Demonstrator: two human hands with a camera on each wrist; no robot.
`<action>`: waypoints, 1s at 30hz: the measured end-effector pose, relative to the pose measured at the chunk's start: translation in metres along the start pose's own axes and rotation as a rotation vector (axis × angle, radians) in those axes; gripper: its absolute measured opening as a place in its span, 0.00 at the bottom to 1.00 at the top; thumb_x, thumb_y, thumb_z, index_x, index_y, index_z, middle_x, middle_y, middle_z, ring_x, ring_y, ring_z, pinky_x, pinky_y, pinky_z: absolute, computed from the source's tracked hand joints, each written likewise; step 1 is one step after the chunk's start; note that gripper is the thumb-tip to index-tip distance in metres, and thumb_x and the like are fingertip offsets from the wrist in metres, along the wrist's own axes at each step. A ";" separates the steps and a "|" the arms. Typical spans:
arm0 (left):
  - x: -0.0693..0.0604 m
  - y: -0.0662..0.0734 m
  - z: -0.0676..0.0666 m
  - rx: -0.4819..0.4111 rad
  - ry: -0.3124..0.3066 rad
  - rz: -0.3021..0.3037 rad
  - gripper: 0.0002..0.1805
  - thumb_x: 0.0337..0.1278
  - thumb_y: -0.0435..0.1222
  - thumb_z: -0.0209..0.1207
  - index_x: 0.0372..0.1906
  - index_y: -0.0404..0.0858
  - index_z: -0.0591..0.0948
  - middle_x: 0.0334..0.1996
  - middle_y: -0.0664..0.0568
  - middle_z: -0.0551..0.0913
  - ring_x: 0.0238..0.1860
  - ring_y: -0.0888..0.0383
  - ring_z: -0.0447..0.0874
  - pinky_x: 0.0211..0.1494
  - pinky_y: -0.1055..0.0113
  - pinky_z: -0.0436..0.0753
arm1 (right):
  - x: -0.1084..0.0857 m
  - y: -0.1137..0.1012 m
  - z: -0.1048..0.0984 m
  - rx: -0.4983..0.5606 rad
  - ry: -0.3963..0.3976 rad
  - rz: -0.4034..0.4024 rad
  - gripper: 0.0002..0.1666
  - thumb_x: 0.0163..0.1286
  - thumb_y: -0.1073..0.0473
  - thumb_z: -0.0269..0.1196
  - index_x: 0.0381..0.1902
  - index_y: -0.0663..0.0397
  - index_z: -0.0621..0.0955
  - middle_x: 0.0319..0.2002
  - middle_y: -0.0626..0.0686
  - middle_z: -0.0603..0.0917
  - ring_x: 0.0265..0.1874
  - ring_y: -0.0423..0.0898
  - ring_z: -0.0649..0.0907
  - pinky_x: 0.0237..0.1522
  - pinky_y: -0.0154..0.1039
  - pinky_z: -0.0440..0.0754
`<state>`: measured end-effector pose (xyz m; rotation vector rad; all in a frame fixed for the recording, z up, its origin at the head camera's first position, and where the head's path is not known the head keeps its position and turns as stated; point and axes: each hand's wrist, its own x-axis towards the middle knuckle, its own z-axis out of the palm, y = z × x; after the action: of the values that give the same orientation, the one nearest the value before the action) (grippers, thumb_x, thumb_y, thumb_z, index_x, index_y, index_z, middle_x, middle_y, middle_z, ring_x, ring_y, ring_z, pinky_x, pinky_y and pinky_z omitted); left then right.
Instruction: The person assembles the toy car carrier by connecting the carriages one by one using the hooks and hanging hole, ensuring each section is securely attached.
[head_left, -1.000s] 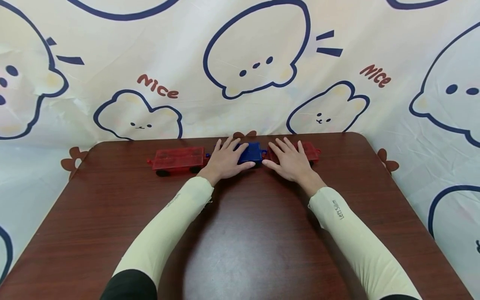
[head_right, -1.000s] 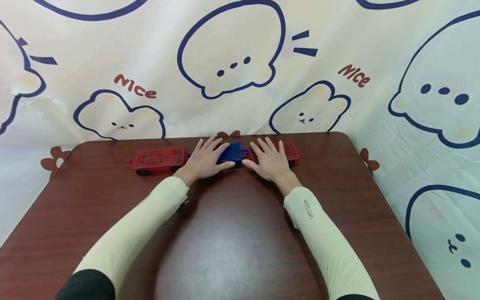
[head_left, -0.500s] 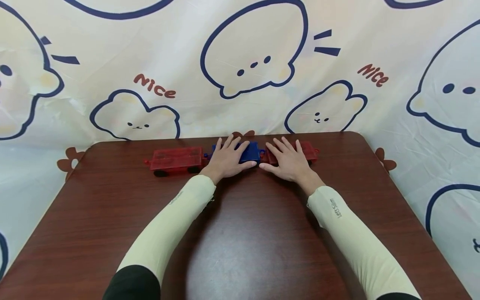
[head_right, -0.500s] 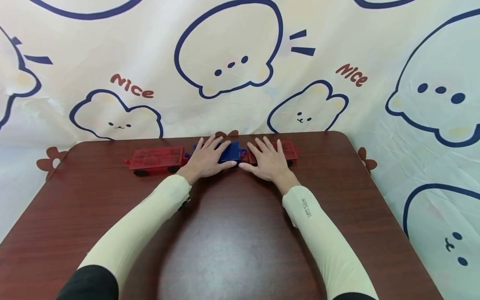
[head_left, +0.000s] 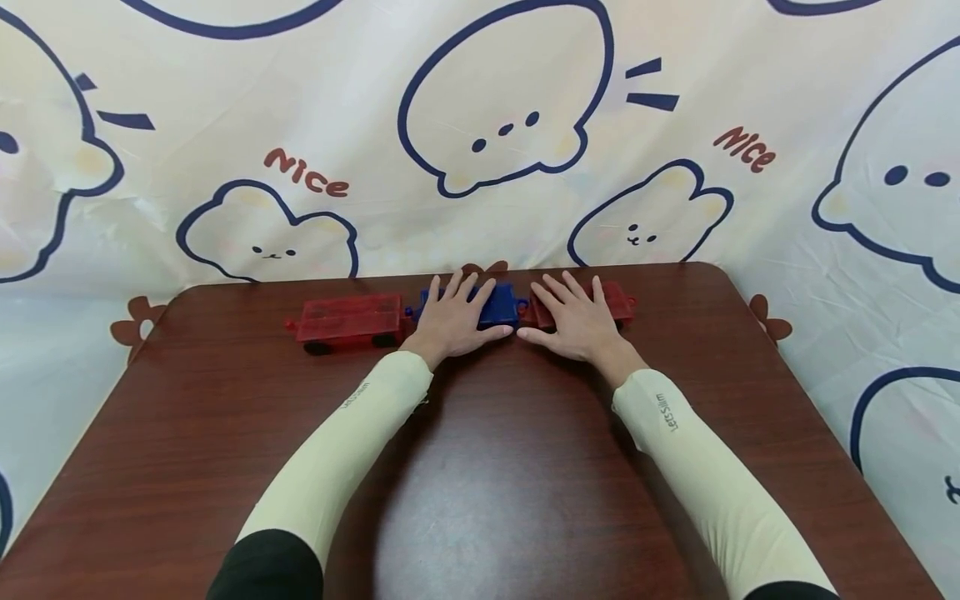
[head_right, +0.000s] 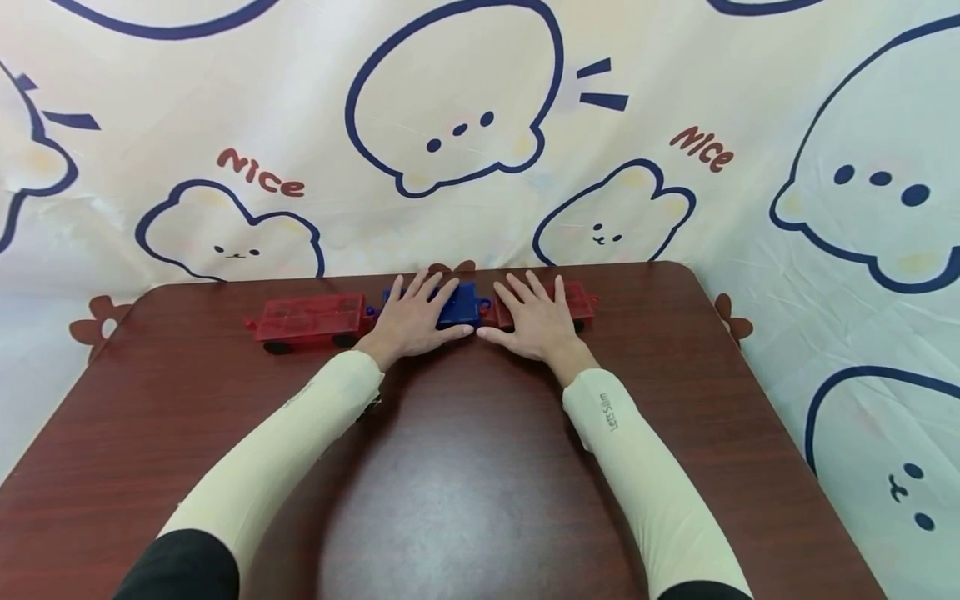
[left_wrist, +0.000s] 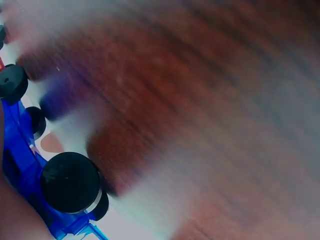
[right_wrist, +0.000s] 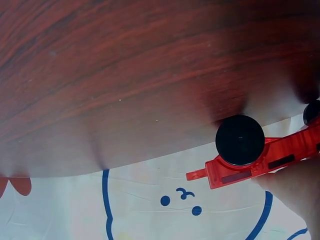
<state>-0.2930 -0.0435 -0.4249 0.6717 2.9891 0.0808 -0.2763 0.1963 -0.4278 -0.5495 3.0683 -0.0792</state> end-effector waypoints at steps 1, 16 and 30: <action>0.000 0.000 0.000 0.003 -0.006 -0.002 0.53 0.61 0.77 0.38 0.83 0.52 0.46 0.82 0.46 0.48 0.81 0.43 0.37 0.77 0.39 0.35 | 0.000 0.000 0.000 -0.001 -0.003 0.003 0.59 0.64 0.14 0.40 0.82 0.41 0.54 0.81 0.52 0.52 0.80 0.56 0.46 0.73 0.69 0.34; 0.001 0.001 0.002 0.000 -0.014 0.007 0.52 0.63 0.75 0.35 0.83 0.51 0.46 0.81 0.46 0.51 0.81 0.44 0.38 0.78 0.41 0.35 | -0.001 0.000 0.004 -0.008 -0.012 0.039 0.54 0.70 0.18 0.37 0.83 0.40 0.50 0.82 0.54 0.48 0.80 0.56 0.44 0.74 0.66 0.34; 0.002 -0.002 0.001 -0.052 0.016 0.009 0.52 0.64 0.75 0.34 0.83 0.51 0.45 0.81 0.47 0.50 0.81 0.45 0.40 0.79 0.45 0.36 | 0.003 0.002 0.006 -0.024 -0.003 0.047 0.54 0.69 0.18 0.38 0.83 0.39 0.51 0.82 0.53 0.49 0.80 0.56 0.45 0.74 0.66 0.35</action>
<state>-0.2949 -0.0442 -0.4261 0.6821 2.9879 0.1641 -0.2793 0.1968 -0.4339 -0.4780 3.0809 -0.0404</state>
